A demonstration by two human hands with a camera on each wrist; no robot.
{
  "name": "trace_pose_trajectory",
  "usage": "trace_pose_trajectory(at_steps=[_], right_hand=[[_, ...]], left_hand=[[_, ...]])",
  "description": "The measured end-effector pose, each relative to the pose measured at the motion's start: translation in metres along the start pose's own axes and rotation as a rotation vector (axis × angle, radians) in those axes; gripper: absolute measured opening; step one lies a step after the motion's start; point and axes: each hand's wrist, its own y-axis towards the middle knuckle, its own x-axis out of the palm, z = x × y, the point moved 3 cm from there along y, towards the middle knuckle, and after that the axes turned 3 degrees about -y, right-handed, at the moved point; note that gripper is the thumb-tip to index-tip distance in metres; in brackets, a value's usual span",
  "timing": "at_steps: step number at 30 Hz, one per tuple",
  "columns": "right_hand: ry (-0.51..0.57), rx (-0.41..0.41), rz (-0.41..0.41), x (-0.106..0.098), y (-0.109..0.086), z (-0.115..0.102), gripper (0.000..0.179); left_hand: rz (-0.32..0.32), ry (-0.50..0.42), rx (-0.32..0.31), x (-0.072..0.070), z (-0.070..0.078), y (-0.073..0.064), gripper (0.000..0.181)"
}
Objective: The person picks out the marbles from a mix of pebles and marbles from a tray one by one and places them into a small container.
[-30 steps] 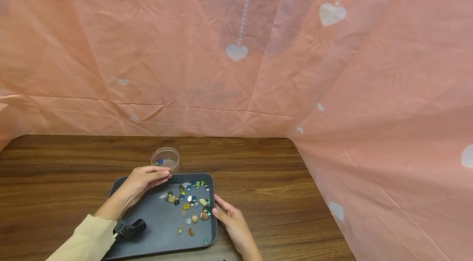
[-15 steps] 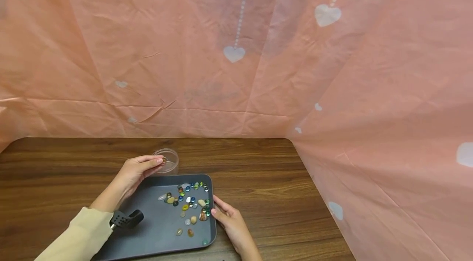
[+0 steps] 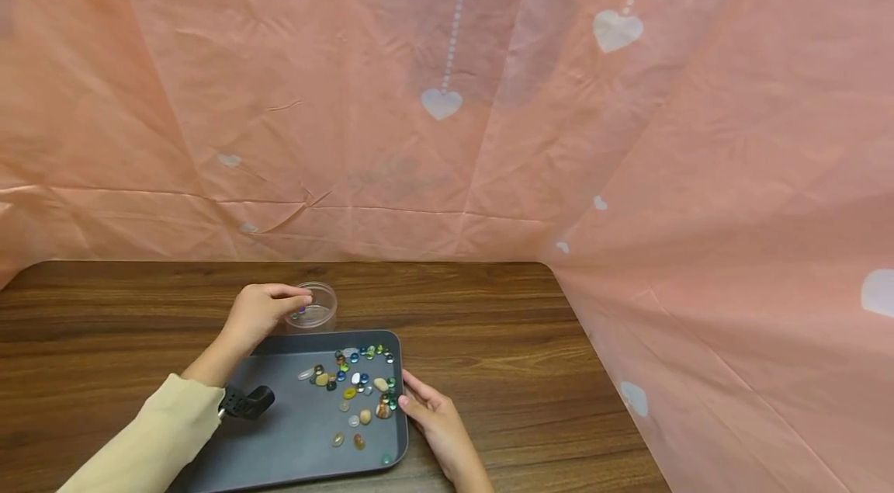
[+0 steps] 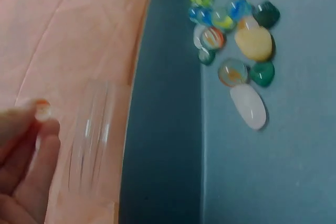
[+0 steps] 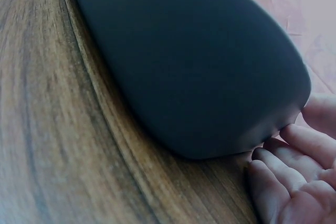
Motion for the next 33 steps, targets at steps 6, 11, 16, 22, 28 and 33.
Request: trace_pose_trajectory(at_steps=[6,11,16,22,28,33], right_hand=[[-0.005,-0.004,-0.005,0.000,0.000,-0.001,0.052],[0.006,-0.001,-0.009,0.000,0.000,-0.002,0.052],[0.004,-0.007,-0.014,0.002,0.000,-0.003,0.052],[-0.017,-0.002,-0.005,0.000,0.001,-0.003,0.052],[-0.007,-0.003,-0.007,-0.001,0.001,-0.005,0.053],[-0.001,-0.010,-0.019,-0.001,0.000,-0.006,0.053]], left_hand=[[0.040,0.185,0.055,0.007,0.006,0.000,0.013],[0.060,0.226,0.093,0.010,0.007,-0.001,0.012],[0.065,0.230,0.104,0.008,0.009,-0.002,0.012],[0.038,0.119,0.048,0.007,0.011,-0.009,0.015],[-0.093,-0.127,-0.043,0.013,0.004,-0.018,0.023],[-0.189,-0.220,-0.034,0.022,-0.009,-0.028,0.029]])
